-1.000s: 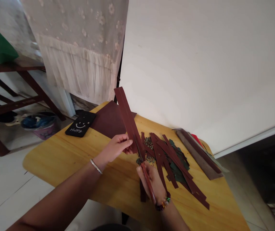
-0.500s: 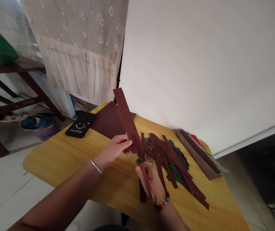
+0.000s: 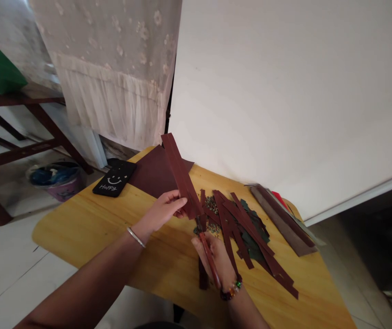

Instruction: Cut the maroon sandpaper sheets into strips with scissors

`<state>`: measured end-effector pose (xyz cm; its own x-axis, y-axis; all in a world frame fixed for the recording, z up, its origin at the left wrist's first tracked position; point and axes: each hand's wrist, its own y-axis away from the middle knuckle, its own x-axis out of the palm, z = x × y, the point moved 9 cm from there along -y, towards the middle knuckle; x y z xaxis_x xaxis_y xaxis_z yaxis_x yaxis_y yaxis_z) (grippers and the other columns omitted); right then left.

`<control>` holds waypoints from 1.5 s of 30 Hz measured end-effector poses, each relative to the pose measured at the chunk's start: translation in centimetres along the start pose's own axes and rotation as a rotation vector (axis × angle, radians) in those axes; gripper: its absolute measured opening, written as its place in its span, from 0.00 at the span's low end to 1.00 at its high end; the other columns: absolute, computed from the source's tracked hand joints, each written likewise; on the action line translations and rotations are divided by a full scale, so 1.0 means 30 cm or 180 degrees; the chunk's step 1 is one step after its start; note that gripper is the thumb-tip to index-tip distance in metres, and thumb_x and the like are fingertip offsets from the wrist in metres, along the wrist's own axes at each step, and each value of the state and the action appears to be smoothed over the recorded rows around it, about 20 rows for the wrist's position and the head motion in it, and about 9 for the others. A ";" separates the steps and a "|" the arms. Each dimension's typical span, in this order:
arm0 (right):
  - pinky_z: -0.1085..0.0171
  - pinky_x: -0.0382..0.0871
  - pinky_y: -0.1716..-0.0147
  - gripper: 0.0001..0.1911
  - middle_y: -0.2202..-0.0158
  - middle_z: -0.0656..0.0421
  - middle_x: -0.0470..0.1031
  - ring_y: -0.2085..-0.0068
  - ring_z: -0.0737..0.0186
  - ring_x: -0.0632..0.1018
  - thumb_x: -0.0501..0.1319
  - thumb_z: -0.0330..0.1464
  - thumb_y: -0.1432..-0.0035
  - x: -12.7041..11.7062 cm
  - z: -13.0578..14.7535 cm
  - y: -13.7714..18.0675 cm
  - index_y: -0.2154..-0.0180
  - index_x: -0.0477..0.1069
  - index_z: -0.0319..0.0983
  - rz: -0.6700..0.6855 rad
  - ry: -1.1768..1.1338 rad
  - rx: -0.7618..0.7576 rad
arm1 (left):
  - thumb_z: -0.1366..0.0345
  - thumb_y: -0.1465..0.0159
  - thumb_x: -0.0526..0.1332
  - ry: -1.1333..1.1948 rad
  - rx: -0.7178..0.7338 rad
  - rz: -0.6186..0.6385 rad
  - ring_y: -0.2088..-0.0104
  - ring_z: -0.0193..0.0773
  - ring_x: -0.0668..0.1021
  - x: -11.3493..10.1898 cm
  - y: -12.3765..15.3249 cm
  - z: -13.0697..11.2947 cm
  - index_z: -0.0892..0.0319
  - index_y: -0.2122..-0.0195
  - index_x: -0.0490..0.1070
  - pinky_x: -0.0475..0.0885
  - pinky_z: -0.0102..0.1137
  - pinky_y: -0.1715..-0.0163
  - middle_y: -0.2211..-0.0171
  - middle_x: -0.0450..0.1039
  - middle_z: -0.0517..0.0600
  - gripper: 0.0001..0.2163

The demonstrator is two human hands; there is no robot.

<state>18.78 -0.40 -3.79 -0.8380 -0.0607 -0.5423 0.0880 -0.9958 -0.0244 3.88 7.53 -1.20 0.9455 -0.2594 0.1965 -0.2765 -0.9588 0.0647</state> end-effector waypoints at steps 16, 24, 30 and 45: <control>0.61 0.54 0.76 0.19 0.78 0.65 0.55 0.77 0.62 0.60 0.53 0.47 0.37 0.000 0.054 0.012 0.76 0.52 0.46 0.0205 -0.0027 -0.0325 | 0.56 0.46 0.67 -0.0066 0.0215 -0.0067 0.80 0.31 0.73 -0.024 0.005 -0.022 0.57 0.76 0.69 0.67 0.27 0.77 0.82 0.72 0.43 0.12; 0.63 0.56 0.77 0.19 0.77 0.66 0.55 0.76 0.63 0.60 0.52 0.47 0.35 -0.005 0.082 0.019 0.74 0.55 0.45 0.0271 -0.0181 -0.0399 | 0.56 0.44 0.65 -0.0214 0.0212 0.0266 0.79 0.32 0.72 0.006 0.015 -0.028 0.58 0.74 0.71 0.68 0.29 0.76 0.80 0.71 0.43 0.11; 0.61 0.57 0.76 0.22 0.78 0.64 0.57 0.76 0.61 0.61 0.53 0.51 0.36 -0.005 0.063 0.023 0.75 0.55 0.45 0.0248 -0.0141 -0.0260 | 0.57 0.43 0.65 -0.0296 0.0199 0.0265 0.80 0.32 0.72 0.008 0.018 -0.033 0.57 0.75 0.71 0.68 0.29 0.76 0.81 0.70 0.44 0.10; 0.62 0.55 0.78 0.22 0.80 0.66 0.53 0.78 0.64 0.58 0.58 0.49 0.40 0.005 0.056 0.015 0.77 0.53 0.45 0.0158 -0.0345 -0.0125 | 0.57 0.44 0.65 -0.0283 0.0196 0.0253 0.80 0.32 0.71 0.008 0.013 -0.028 0.57 0.75 0.71 0.67 0.29 0.76 0.82 0.70 0.44 0.10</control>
<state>17.77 -0.98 -2.46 -0.8852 -0.1189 -0.4498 0.1500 -0.9881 -0.0339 3.87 7.18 -0.30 0.9333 -0.3415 0.1110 -0.3427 -0.9394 -0.0083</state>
